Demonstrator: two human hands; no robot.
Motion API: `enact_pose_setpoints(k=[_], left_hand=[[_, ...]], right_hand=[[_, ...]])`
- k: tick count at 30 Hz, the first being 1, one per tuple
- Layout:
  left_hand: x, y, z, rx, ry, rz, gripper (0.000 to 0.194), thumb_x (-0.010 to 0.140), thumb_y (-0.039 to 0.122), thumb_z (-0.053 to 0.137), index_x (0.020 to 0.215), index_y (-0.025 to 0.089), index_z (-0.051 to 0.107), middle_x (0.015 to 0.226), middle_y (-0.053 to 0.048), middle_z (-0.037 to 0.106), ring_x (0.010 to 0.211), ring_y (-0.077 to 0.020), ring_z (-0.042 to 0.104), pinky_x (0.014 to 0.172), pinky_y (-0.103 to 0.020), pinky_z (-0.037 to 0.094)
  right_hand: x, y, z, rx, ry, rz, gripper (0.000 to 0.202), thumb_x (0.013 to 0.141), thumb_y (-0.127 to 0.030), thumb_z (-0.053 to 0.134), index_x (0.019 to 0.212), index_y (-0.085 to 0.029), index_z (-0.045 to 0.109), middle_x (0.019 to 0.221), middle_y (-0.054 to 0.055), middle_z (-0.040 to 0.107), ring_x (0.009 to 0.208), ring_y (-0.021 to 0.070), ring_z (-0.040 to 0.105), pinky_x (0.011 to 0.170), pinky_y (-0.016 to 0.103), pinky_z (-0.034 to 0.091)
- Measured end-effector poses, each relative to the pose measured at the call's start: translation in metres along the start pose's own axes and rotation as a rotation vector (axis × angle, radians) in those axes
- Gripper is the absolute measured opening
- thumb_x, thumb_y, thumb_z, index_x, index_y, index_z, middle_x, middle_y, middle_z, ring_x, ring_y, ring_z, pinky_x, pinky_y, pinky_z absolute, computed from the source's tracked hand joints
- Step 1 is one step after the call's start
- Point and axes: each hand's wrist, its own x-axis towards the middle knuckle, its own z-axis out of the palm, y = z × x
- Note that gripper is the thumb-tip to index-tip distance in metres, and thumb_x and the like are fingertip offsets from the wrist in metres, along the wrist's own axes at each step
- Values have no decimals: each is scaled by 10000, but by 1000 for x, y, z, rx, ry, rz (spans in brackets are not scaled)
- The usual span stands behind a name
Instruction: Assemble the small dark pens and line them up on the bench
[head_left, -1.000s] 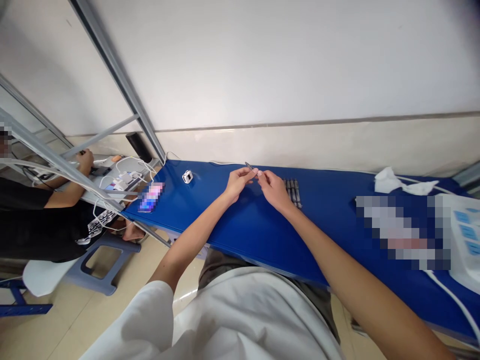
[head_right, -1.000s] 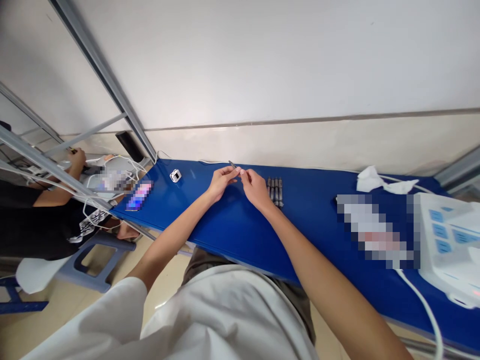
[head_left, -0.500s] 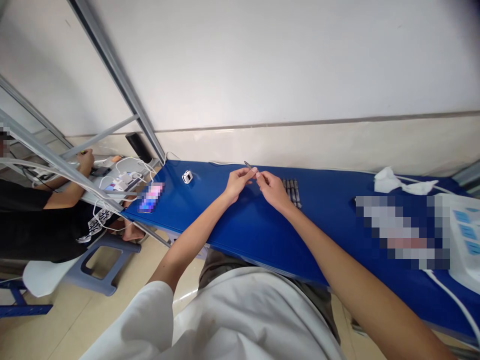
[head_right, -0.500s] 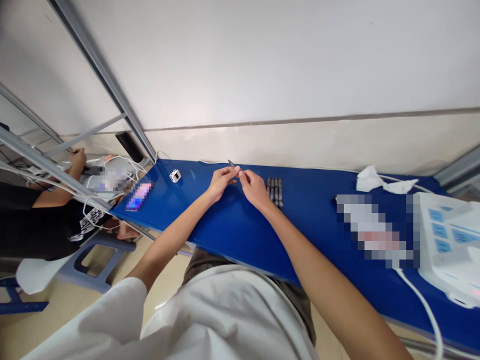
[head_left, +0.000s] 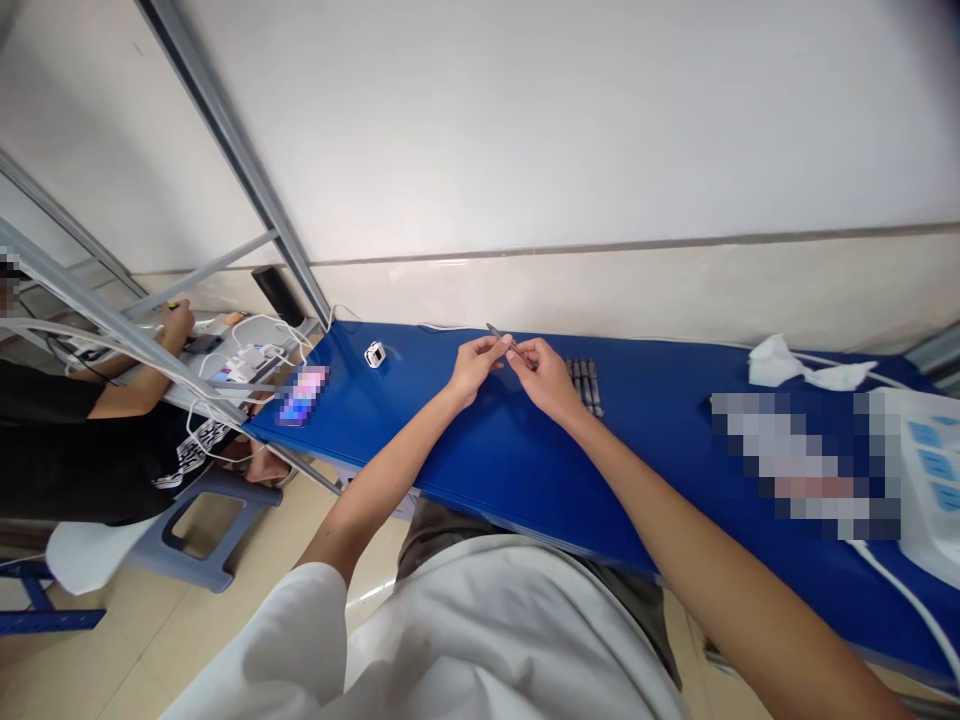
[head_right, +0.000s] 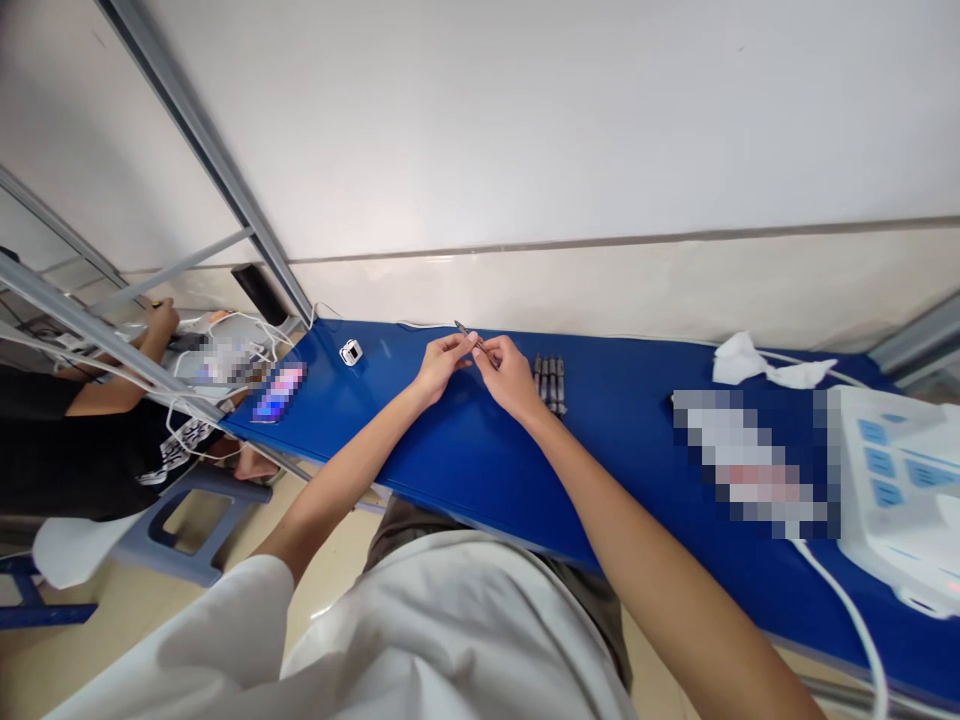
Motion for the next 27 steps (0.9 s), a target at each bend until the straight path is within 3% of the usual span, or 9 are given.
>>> enact_pose_setpoints(k=[5, 11, 16, 21, 27], left_hand=[[0, 0, 0, 2, 0, 1, 544, 830, 711, 882, 949, 183, 832, 1002, -85, 790, 918, -186, 706, 822, -298, 521], [1, -2, -1, -18, 3, 8, 530, 838, 700, 884, 948, 184, 837, 1020, -85, 788, 912, -179, 697, 815, -288, 522], [1, -1, -1, -19, 6, 2, 534, 835, 702, 886, 949, 184, 832, 991, -88, 780, 916, -186, 703, 800, -288, 516], [0, 1, -1, -14, 19, 1, 521, 841, 700, 877, 943, 192, 831, 1034, -87, 790, 926, -185, 701, 814, -291, 522], [-1, 1, -1, -21, 11, 14, 525, 838, 708, 882, 944, 195, 836, 975, -78, 777, 922, -190, 703, 792, -290, 514]], right_hand=[[0, 1, -1, -15, -76, -8, 552, 1084, -753, 509, 888, -257, 649, 774, 49, 670, 709, 241, 614, 713, 385, 488], [-1, 0, 0, -3, -10, -2, 491, 1007, -743, 682, 989, -253, 653, 874, 70, 752, 790, 254, 672, 755, 381, 502], [0, -1, 0, -24, -87, -5, 586, 1078, -792, 494, 887, -261, 651, 765, 58, 692, 700, 241, 615, 684, 377, 483], [0, 0, 0, -38, -5, -6, 532, 1002, -784, 662, 980, -252, 660, 886, 82, 767, 798, 264, 690, 751, 387, 518], [0, 3, -1, -3, -95, 4, 579, 1065, -792, 534, 888, -255, 662, 753, 45, 677, 662, 222, 596, 638, 356, 468]])
